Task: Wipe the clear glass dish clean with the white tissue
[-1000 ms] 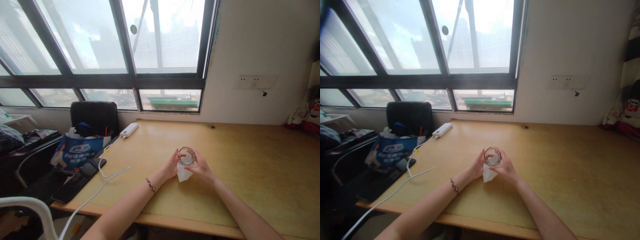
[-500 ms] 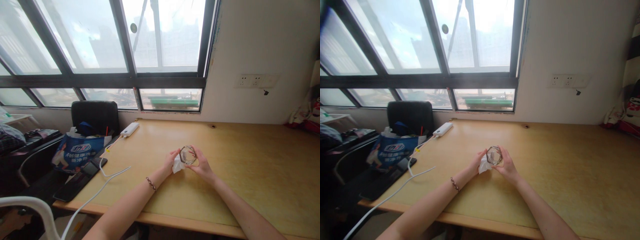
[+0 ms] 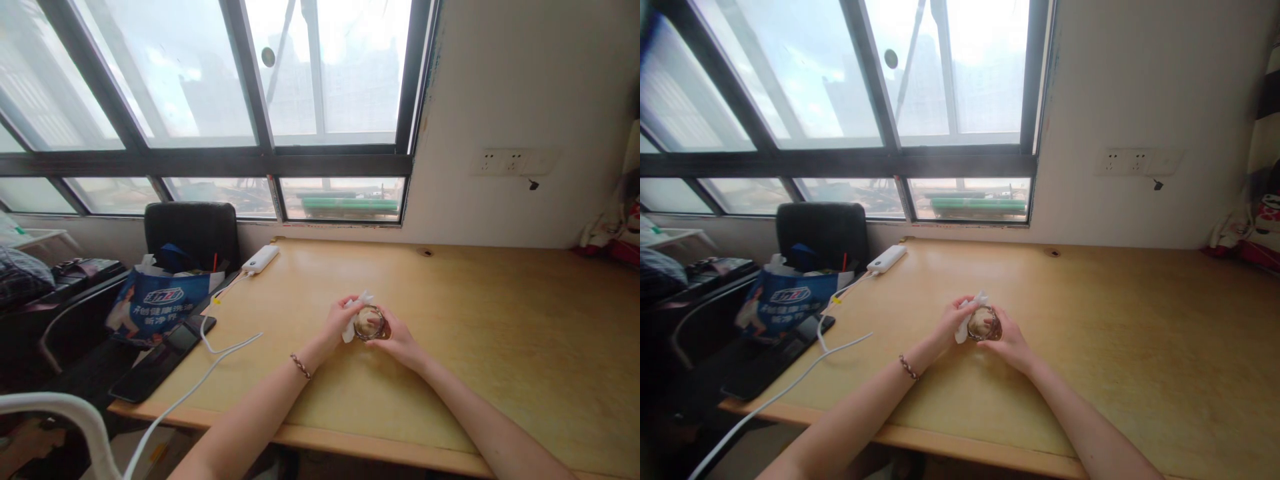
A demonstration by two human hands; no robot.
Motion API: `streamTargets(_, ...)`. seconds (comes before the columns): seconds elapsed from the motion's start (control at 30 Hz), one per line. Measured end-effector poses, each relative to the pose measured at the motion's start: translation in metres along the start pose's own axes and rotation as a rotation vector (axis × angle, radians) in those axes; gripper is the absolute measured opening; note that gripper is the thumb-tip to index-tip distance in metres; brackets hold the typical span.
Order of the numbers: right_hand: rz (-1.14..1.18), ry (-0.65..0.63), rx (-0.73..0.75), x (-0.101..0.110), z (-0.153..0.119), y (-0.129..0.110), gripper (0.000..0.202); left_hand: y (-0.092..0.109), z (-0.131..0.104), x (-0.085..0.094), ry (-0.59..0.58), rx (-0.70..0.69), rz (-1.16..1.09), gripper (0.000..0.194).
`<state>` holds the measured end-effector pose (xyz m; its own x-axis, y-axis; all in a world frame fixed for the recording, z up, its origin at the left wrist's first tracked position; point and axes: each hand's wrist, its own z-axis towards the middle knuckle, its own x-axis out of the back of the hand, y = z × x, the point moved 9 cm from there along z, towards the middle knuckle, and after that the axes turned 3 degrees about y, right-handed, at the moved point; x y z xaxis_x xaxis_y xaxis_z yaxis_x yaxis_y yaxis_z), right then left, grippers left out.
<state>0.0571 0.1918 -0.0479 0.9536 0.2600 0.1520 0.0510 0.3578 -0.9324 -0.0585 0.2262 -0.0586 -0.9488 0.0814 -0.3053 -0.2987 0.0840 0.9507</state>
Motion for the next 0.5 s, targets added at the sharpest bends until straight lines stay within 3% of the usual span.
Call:
streamTargets(0.13,0.109,0.023,-0.067,-0.002,-0.001,0.007,0.07,0.0,0.003,0.003,0.009,-0.022,-0.002,0.036)
streamTargets(0.3,0.235,0.164,-0.098,0.011,0.002,0.01,0.067,-0.013,0.008,0.007,0.044,0.003,-0.006,0.029)
streamTargets(0.5,0.261,0.308,-0.092,0.032,0.005,0.007,0.064,-0.032,0.001,-0.014,-0.074,0.166,-0.13,0.026)
